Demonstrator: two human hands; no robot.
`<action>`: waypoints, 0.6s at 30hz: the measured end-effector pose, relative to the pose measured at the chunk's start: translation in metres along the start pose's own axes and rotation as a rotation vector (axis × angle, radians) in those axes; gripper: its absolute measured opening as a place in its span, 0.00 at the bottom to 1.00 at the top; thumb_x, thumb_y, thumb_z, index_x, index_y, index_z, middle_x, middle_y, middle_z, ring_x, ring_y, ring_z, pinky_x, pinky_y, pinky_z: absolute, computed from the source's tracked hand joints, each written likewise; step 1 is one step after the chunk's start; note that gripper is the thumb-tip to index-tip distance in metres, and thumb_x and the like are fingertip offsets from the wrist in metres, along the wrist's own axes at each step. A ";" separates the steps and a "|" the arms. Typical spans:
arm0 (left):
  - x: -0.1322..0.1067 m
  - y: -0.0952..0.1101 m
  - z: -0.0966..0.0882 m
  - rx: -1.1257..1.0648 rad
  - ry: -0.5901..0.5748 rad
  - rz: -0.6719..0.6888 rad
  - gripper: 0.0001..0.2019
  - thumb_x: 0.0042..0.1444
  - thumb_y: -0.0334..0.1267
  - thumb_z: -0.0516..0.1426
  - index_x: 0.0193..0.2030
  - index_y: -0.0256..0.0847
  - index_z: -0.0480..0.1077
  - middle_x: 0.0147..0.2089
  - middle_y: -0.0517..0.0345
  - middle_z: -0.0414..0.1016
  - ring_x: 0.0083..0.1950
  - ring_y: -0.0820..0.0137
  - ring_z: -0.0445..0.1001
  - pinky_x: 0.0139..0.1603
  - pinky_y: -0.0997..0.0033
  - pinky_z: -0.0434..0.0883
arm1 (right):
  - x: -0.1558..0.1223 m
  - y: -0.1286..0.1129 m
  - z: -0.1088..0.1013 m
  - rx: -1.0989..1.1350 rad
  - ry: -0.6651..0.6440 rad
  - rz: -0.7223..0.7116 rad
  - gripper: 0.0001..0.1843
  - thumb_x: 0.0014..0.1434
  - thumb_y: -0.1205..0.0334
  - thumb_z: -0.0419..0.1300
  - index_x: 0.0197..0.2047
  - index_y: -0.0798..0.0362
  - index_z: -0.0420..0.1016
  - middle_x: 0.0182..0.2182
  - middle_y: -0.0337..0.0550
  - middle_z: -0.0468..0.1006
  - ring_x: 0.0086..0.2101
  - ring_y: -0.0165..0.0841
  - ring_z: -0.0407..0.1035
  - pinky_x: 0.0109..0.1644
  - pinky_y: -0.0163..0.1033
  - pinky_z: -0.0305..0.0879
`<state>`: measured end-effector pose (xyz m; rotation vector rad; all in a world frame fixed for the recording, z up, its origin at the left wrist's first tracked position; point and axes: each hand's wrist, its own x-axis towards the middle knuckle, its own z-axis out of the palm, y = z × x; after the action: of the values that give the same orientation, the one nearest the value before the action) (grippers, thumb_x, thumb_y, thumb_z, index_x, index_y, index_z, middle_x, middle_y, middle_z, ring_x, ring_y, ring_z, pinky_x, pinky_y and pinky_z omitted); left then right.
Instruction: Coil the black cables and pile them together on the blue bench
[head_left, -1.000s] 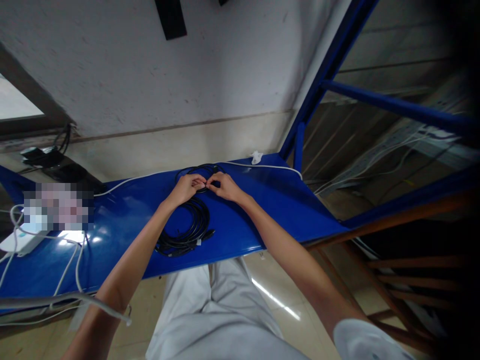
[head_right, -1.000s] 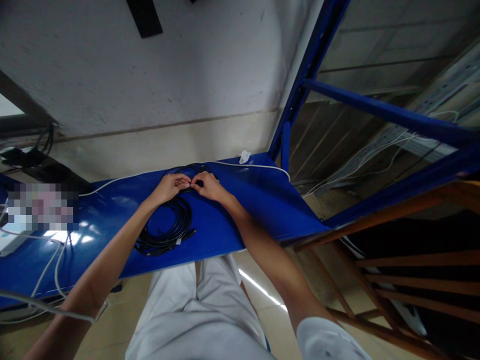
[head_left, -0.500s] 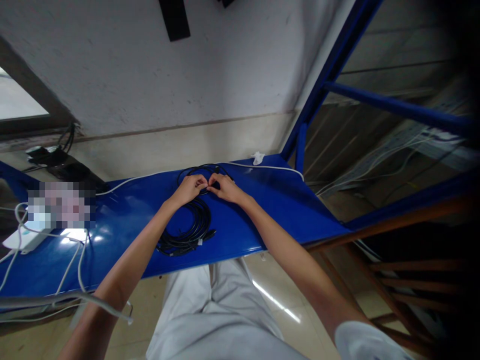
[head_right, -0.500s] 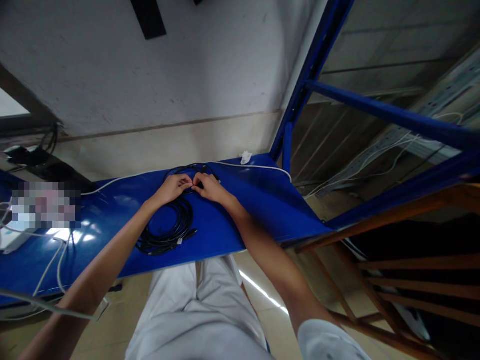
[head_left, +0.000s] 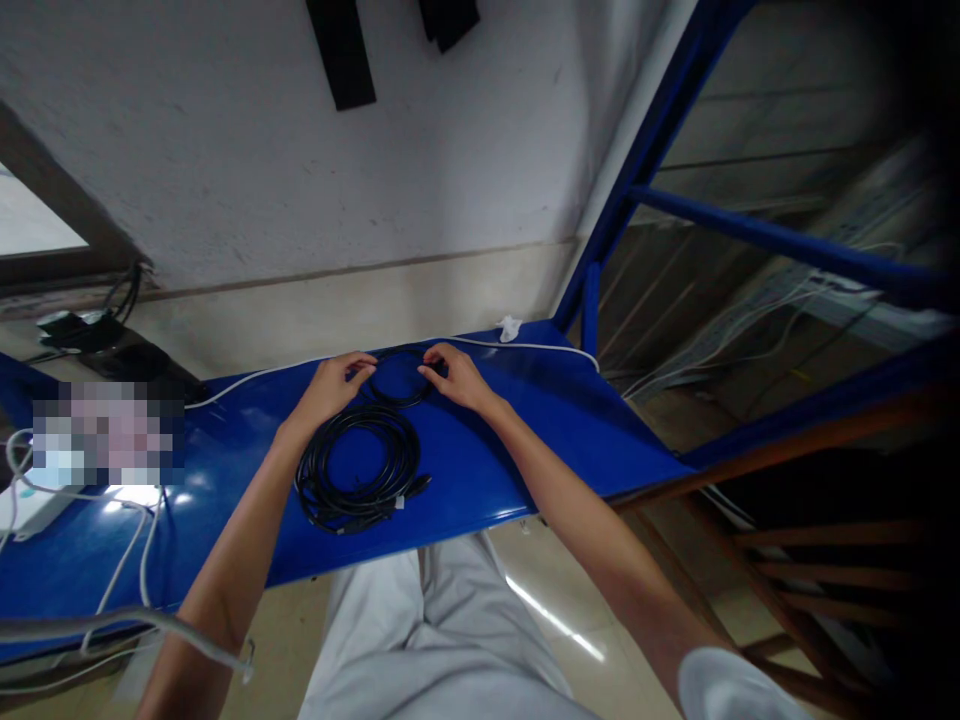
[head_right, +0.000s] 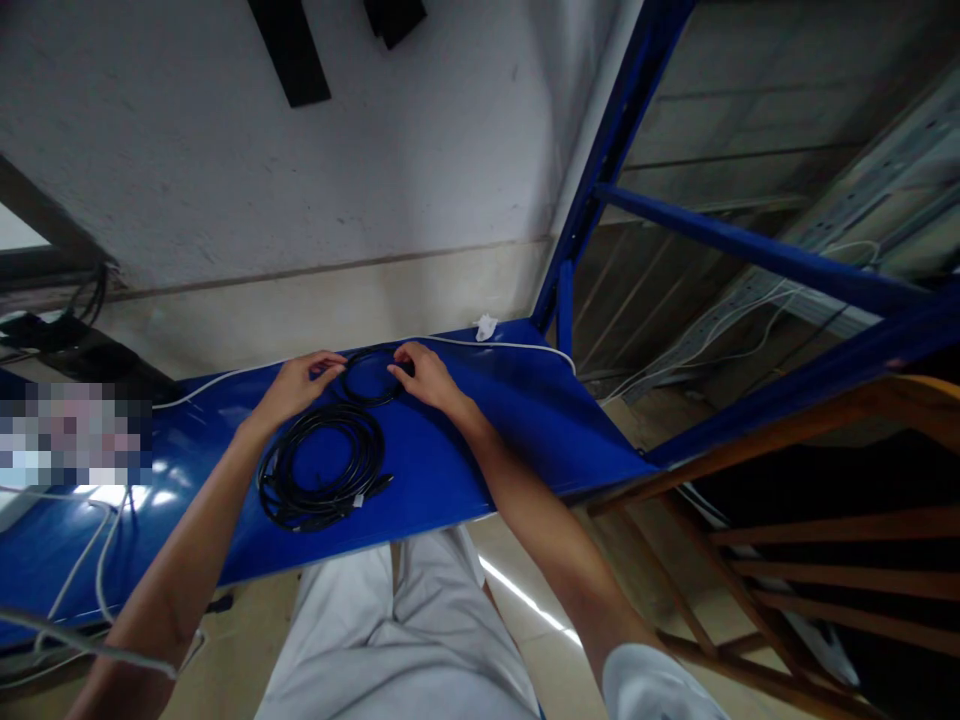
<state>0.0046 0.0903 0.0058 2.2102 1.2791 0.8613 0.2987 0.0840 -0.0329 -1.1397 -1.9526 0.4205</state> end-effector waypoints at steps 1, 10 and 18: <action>-0.004 -0.014 -0.010 0.024 0.064 -0.036 0.18 0.66 0.52 0.61 0.54 0.44 0.81 0.52 0.47 0.84 0.52 0.57 0.81 0.58 0.57 0.75 | 0.006 0.004 -0.002 -0.081 0.019 0.016 0.15 0.71 0.53 0.63 0.54 0.54 0.77 0.52 0.54 0.82 0.53 0.43 0.75 0.61 0.47 0.68; -0.032 -0.079 -0.025 0.023 0.079 -0.131 0.16 0.57 0.51 0.65 0.46 0.45 0.84 0.48 0.47 0.83 0.45 0.59 0.79 0.51 0.59 0.76 | 0.064 0.038 0.014 -0.486 -0.214 0.075 0.25 0.69 0.49 0.69 0.60 0.58 0.79 0.55 0.62 0.80 0.57 0.50 0.74 0.66 0.53 0.66; -0.034 -0.072 -0.022 -0.123 0.173 -0.176 0.13 0.58 0.49 0.66 0.43 0.43 0.83 0.43 0.49 0.86 0.43 0.61 0.82 0.51 0.60 0.76 | 0.078 0.030 0.032 -0.534 -0.288 0.066 0.15 0.75 0.63 0.58 0.57 0.63 0.79 0.55 0.69 0.80 0.57 0.51 0.75 0.65 0.52 0.66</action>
<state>-0.0666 0.0961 -0.0345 1.9305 1.4344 1.0491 0.2699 0.1692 -0.0335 -1.5480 -2.3661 0.0945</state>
